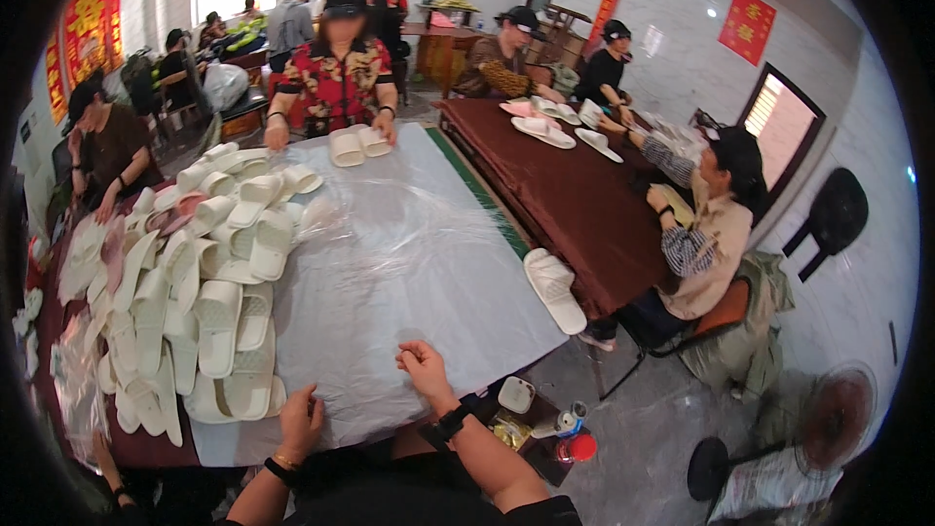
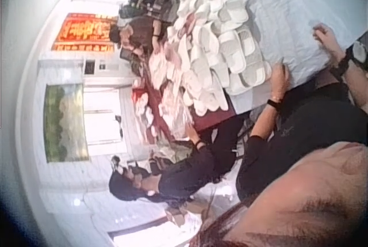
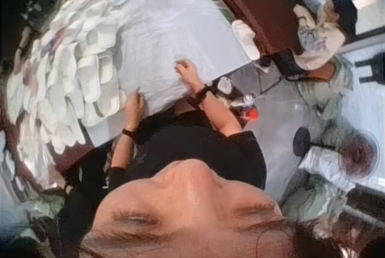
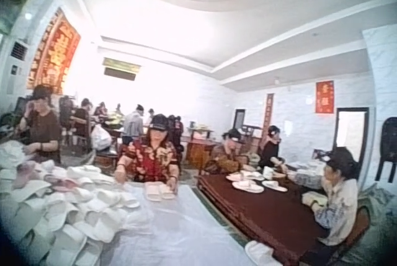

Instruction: Manually assemble and check white sandals at a work table with other workers.

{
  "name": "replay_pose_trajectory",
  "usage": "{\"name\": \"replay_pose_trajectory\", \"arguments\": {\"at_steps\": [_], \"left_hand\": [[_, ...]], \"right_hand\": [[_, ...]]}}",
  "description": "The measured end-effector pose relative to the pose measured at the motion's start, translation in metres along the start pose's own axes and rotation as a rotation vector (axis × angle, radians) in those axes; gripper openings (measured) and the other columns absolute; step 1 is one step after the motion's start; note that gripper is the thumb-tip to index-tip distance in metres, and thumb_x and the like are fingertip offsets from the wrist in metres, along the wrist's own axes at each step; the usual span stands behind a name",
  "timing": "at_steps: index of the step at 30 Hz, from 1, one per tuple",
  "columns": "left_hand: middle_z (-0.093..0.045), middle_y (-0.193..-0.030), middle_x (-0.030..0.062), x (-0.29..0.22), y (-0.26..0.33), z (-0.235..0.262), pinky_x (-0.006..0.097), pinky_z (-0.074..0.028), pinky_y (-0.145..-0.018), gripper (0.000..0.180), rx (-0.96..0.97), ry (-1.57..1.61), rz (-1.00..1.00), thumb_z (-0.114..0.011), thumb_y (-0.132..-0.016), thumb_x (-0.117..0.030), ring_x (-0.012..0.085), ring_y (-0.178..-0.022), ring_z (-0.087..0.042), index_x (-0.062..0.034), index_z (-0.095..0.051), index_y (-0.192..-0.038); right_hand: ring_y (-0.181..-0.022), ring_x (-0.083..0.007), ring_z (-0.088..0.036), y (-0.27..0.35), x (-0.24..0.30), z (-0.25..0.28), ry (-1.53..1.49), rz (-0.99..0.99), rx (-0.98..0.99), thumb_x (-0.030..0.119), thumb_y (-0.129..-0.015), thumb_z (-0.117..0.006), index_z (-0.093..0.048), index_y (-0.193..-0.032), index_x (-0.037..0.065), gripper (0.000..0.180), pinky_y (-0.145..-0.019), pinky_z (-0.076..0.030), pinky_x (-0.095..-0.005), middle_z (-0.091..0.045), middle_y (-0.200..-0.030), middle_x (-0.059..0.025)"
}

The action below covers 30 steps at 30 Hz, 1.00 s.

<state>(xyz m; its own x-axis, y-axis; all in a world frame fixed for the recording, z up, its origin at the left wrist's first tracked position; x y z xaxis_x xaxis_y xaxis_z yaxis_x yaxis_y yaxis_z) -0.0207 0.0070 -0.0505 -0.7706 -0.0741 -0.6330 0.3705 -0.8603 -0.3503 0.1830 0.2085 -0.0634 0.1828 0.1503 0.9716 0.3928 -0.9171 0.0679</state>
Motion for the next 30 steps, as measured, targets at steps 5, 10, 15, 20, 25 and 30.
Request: {"name": "replay_pose_trajectory", "arguments": {"at_steps": [5,10,15,20,25,30], "left_hand": [[-0.057,-0.078,0.0109,-0.003,0.000,-0.004,0.039,-0.046,-0.064,0.029,-0.063,-0.057,-0.032,-0.063,-0.081,-0.010,0.0282,-0.071,-0.057,-0.0038,-0.059,-0.109],[-0.056,-0.078,0.0106,-0.002,0.001,-0.003,0.039,-0.045,-0.064,0.029,-0.058,-0.063,-0.032,-0.063,-0.080,-0.010,0.0284,-0.071,-0.056,-0.0037,-0.059,-0.109],[-0.056,-0.078,0.0105,-0.006,-0.003,-0.006,0.039,-0.045,-0.063,0.028,-0.071,-0.042,-0.053,-0.063,-0.081,-0.010,0.0283,-0.071,-0.056,-0.0035,-0.060,-0.108],[-0.056,-0.078,0.0120,-0.002,-0.001,-0.002,0.039,-0.045,-0.062,0.026,-0.083,-0.065,-0.041,-0.063,-0.081,-0.007,0.0281,-0.068,-0.056,-0.0020,-0.059,-0.106],[-0.056,-0.077,0.0108,-0.002,0.000,-0.005,0.039,-0.045,-0.063,0.026,-0.083,-0.061,-0.027,-0.063,-0.080,-0.010,0.0289,-0.070,-0.057,-0.0040,-0.060,-0.104],[-0.056,-0.077,0.0108,-0.003,0.000,-0.005,0.039,-0.045,-0.062,0.026,-0.079,-0.069,-0.026,-0.063,-0.079,-0.009,0.0293,-0.070,-0.057,-0.0041,-0.060,-0.104]], "right_hand": [[-0.069,-0.0132,-0.061,-0.020,0.020,0.035,0.030,-0.008,-0.091,0.007,-0.090,-0.053,-0.060,-0.103,0.000,0.016,-0.065,-0.050,-0.0273,-0.066,-0.086,-0.0082],[-0.068,-0.0131,-0.060,-0.063,0.065,0.114,0.073,0.183,-0.311,0.006,-0.088,-0.054,-0.061,-0.100,0.002,0.014,-0.063,-0.049,-0.0275,-0.064,-0.084,-0.0052],[-0.076,-0.0202,-0.061,-0.106,0.122,0.221,0.389,0.411,-0.709,0.004,-0.083,-0.055,-0.059,-0.101,-0.001,0.019,-0.068,-0.050,-0.0303,-0.063,-0.092,-0.0103],[-0.102,-0.0352,-0.056,-0.120,0.168,0.259,0.910,0.426,-0.867,0.014,-0.079,-0.062,-0.055,-0.112,-0.003,0.038,-0.092,-0.044,-0.0391,-0.059,-0.110,-0.0218],[-0.120,-0.0408,-0.047,-0.118,0.181,0.291,0.959,0.275,-0.886,0.033,-0.079,-0.065,-0.046,-0.128,-0.007,0.065,-0.102,-0.038,-0.0418,-0.049,-0.128,-0.0292],[-0.123,-0.0403,-0.046,-0.115,0.187,0.290,0.972,0.171,-0.856,0.036,-0.081,-0.063,-0.041,-0.132,-0.009,0.071,-0.103,-0.037,-0.0406,-0.046,-0.131,-0.0313]]}}
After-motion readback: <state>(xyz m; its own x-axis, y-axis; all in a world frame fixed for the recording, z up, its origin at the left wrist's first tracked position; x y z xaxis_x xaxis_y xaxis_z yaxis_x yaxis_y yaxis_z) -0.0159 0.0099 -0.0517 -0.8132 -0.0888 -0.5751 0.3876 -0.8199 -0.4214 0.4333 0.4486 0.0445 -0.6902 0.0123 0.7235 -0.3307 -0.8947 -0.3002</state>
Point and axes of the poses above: each hand's wrist, its own y-axis away from the middle knuckle, its own z-axis out of the back of the hand, x = y × z, the point moved 1 cm from there along -y, towards the middle knuckle
